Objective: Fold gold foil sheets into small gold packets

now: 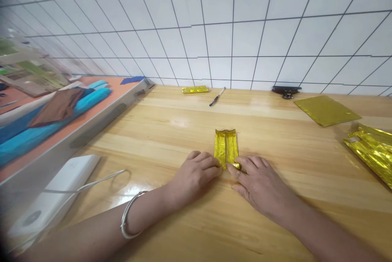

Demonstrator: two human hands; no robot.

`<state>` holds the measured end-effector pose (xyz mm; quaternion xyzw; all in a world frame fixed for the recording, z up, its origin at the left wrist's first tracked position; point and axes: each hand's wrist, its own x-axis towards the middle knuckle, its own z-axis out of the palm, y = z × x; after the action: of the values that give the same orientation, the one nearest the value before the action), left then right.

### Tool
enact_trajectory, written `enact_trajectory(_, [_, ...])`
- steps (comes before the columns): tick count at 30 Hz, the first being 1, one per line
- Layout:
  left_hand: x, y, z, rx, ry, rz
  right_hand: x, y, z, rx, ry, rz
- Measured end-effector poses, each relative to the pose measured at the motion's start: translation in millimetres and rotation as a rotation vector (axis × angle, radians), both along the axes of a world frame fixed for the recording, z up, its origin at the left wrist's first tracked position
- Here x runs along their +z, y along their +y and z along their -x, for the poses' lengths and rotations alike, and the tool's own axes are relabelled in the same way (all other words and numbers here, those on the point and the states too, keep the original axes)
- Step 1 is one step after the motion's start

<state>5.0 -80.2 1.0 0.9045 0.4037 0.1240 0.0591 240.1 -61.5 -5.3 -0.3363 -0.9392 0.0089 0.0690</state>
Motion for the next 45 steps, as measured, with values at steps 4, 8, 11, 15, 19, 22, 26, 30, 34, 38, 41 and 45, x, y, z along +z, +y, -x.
enact_trajectory(4, [4.7,-8.1,-3.2,-0.122,0.152,-0.107,-0.7,-0.2,0.4,-0.001,-0.012,0.02])
enact_trajectory(8, [9.1,-13.9,-6.4,-0.138,0.254,-0.103,-1.9,0.3,-2.5,0.001,-0.019,0.016])
enact_trajectory(11, [11.8,-15.9,-5.9,-0.134,0.28,-0.091,-2.5,3.4,-10.5,0.03,-0.02,-0.004])
enact_trajectory(15, [13.8,-17.4,-1.7,-0.14,0.279,-0.079,-0.2,8.8,-23.0,0.042,-0.026,-0.012])
enact_trajectory(19, [15.0,-21.2,4.0,-0.158,0.245,-0.059,1.7,12.1,-29.1,0.053,-0.027,0.023])
enact_trajectory(22, [14.6,-25.2,7.0,-0.142,0.218,-0.027,0.3,14.0,-30.9,0.07,-0.016,0.045])
enact_trajectory(26, [12.7,-26.8,9.5,-0.127,0.19,0.017,-2.8,16.1,-31.9,0.069,-0.031,0.054])
enact_trajectory(30, [16.1,-22.2,12.5,-0.12,0.124,0.084,-4.2,17.0,-32.1,0.067,-0.031,0.047])
enact_trajectory(34, [28.6,-17.6,17.7,-0.088,0.089,0.168,-3.6,16.9,-32.7,0.069,-0.032,0.042])
enact_trajectory(38, [39.2,-19.3,23.3,-0.174,0.151,0.145,-4.5,16.9,-32.6,0.068,-0.025,0.021])
enact_trajectory(41, [38.2,-21.2,21.8,-0.164,0.192,0.116,-6.7,17.4,-32.8,0.074,-0.024,-0.006])
enact_trajectory(45, [27.6,-19.0,11.6,-0.069,0.185,0.093,-6.8,18.5,-32.8,0.082,-0.05,-0.037])
